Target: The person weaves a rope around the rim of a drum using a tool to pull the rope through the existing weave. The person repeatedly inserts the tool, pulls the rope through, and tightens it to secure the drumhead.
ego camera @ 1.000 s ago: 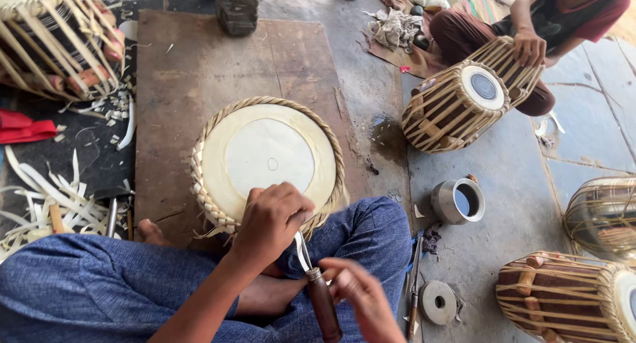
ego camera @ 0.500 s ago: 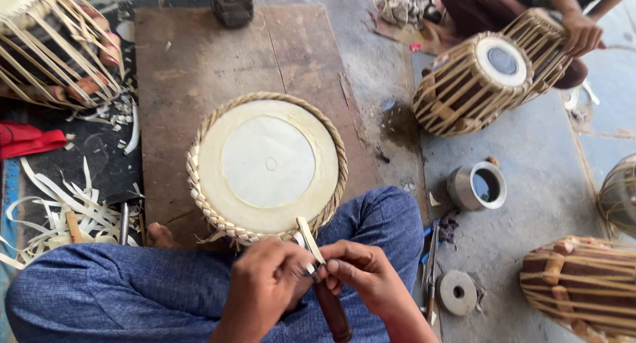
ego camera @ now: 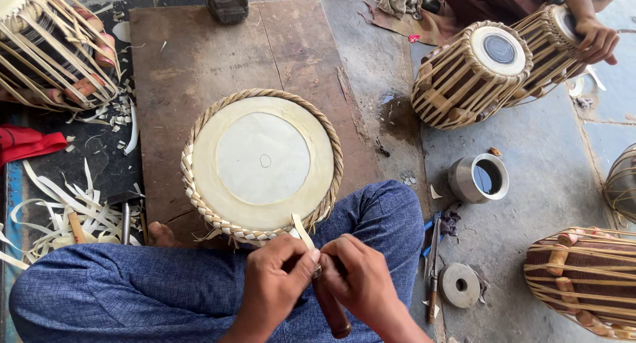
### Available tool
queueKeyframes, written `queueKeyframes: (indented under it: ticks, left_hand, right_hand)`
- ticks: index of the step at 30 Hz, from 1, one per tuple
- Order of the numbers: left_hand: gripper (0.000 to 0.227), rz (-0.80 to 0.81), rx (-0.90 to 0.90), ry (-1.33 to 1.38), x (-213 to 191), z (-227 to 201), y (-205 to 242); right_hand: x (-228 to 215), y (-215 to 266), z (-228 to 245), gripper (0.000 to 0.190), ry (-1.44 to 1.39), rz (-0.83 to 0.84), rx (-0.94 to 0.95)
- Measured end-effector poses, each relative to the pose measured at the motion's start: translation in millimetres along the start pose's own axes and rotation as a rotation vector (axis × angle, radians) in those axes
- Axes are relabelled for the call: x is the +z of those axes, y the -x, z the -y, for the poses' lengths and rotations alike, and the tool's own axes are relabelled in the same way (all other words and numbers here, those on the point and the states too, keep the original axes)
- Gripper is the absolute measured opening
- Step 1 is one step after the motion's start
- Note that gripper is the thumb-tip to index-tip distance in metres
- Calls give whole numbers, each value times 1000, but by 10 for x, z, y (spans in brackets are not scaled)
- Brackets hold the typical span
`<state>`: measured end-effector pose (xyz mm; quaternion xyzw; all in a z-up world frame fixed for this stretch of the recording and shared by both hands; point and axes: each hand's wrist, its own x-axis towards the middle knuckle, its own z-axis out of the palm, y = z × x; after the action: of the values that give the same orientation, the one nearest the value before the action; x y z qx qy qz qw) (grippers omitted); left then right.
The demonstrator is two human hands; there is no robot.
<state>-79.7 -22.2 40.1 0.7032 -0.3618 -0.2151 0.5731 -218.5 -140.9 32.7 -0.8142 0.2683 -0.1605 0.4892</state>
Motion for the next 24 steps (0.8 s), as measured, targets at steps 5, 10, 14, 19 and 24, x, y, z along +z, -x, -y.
queueKeyframes:
  ticks: [5,10,14,19,24]
  left_hand:
    - [13,-147,293,-290,14,-40,-91]
    - [16,-262,323,-518,-211,124,-286]
    - [14,-282,311,-465,-190,215,-288]
    - [14,-310,285,-442,-159,291,-274]
    - [14,-329,293,-480,-135,340,-280]
  right_hand:
    - [76,-68,-216,33,-681,158,394]
    - [132,126,-32,30,-25,-43,-209]
    - [261,169,-5,36,-283,251,352]
    - [373,207,-207,36,-428,236,314]
    - [374,228,-277,40,-520,265,374]
